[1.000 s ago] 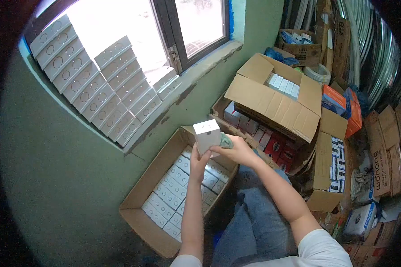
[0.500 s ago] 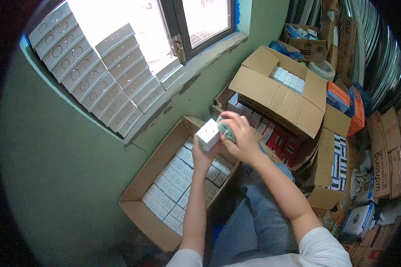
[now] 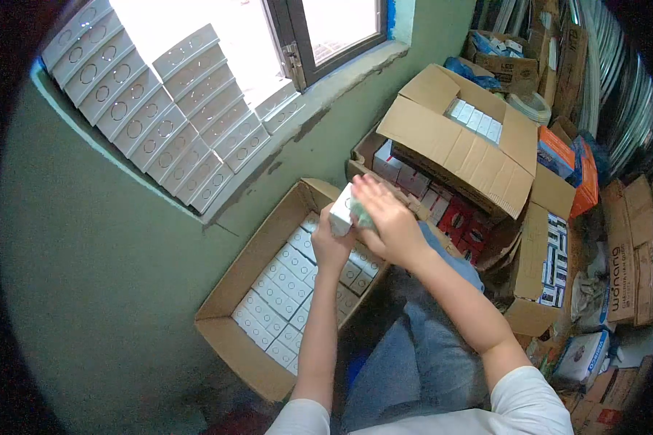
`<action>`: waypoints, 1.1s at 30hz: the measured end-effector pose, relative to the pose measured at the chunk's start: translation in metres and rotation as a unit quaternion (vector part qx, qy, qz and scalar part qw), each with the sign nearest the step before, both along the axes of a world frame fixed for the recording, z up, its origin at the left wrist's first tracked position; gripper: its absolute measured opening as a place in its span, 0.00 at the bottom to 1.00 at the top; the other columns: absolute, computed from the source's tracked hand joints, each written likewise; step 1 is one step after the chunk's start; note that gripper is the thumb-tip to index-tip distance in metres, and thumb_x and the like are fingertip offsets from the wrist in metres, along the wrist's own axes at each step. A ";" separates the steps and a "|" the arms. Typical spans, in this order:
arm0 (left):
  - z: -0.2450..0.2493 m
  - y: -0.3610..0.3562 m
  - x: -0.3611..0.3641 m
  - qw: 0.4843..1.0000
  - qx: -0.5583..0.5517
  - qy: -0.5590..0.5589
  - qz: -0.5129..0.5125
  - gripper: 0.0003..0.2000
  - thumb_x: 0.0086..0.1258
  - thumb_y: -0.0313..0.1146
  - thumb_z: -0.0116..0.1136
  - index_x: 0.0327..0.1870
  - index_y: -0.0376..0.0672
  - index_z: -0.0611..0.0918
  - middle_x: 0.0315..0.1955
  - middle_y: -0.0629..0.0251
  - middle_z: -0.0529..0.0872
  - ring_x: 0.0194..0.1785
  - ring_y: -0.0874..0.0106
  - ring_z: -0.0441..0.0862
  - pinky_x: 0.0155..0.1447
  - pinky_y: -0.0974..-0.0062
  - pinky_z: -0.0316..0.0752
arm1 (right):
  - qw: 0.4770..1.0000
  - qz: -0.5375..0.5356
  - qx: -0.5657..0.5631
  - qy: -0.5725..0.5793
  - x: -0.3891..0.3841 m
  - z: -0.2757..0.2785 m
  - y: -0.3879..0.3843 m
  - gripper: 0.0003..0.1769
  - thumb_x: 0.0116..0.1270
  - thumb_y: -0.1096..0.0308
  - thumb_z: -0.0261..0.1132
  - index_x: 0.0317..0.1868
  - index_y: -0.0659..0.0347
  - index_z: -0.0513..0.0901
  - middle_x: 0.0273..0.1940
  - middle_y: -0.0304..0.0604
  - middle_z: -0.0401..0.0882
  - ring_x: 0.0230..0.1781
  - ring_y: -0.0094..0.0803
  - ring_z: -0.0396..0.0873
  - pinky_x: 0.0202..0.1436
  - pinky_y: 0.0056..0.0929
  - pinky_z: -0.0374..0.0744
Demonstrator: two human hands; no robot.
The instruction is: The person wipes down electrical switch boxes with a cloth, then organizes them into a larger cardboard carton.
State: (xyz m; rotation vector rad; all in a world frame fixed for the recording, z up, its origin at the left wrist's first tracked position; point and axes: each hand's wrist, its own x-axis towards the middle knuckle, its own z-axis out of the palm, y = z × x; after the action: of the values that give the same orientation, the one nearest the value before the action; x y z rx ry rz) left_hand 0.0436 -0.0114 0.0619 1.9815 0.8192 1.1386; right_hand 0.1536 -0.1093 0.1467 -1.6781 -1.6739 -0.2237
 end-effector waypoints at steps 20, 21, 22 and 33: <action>0.013 -0.008 0.002 0.999 0.000 0.028 0.015 0.22 0.56 0.35 0.71 0.51 0.47 0.77 0.38 0.52 0.87 0.41 0.50 0.86 0.41 0.59 0.79 | 0.993 -0.065 0.062 0.080 0.017 0.003 -0.001 0.24 0.53 0.73 0.68 0.53 0.65 0.80 0.49 0.49 0.78 0.53 0.49 0.75 0.61 0.43 0.74; 0.011 -0.008 0.002 0.999 0.002 0.043 0.013 0.21 0.56 0.35 0.71 0.51 0.47 0.77 0.38 0.52 0.87 0.41 0.50 0.86 0.41 0.58 0.79 | 0.994 -0.043 0.063 0.083 0.012 0.002 0.000 0.23 0.53 0.73 0.69 0.53 0.64 0.80 0.49 0.49 0.79 0.53 0.49 0.76 0.60 0.42 0.75; 0.007 -0.007 0.002 0.998 0.003 0.059 0.011 0.21 0.57 0.35 0.71 0.51 0.46 0.77 0.38 0.51 0.87 0.41 0.49 0.85 0.41 0.58 0.79 | 0.994 -0.021 0.064 0.086 0.006 0.001 0.001 0.23 0.54 0.73 0.69 0.52 0.63 0.81 0.48 0.48 0.80 0.52 0.48 0.77 0.60 0.42 0.75; 0.009 -0.007 0.002 0.998 0.040 0.047 0.010 0.18 0.59 0.36 0.68 0.49 0.46 0.76 0.34 0.50 0.86 0.37 0.47 0.85 0.38 0.55 0.78 | 0.999 -0.034 -0.013 0.028 0.011 -0.002 0.000 0.25 0.64 0.63 0.64 0.61 0.64 0.78 0.66 0.50 0.74 0.70 0.51 0.67 0.73 0.46 0.66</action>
State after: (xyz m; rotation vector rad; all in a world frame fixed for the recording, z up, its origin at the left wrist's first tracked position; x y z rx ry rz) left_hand 0.0454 -0.0183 0.0710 2.1107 0.8554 1.1112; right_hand 0.1642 -0.1095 0.1443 -1.7472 -1.5860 -0.1860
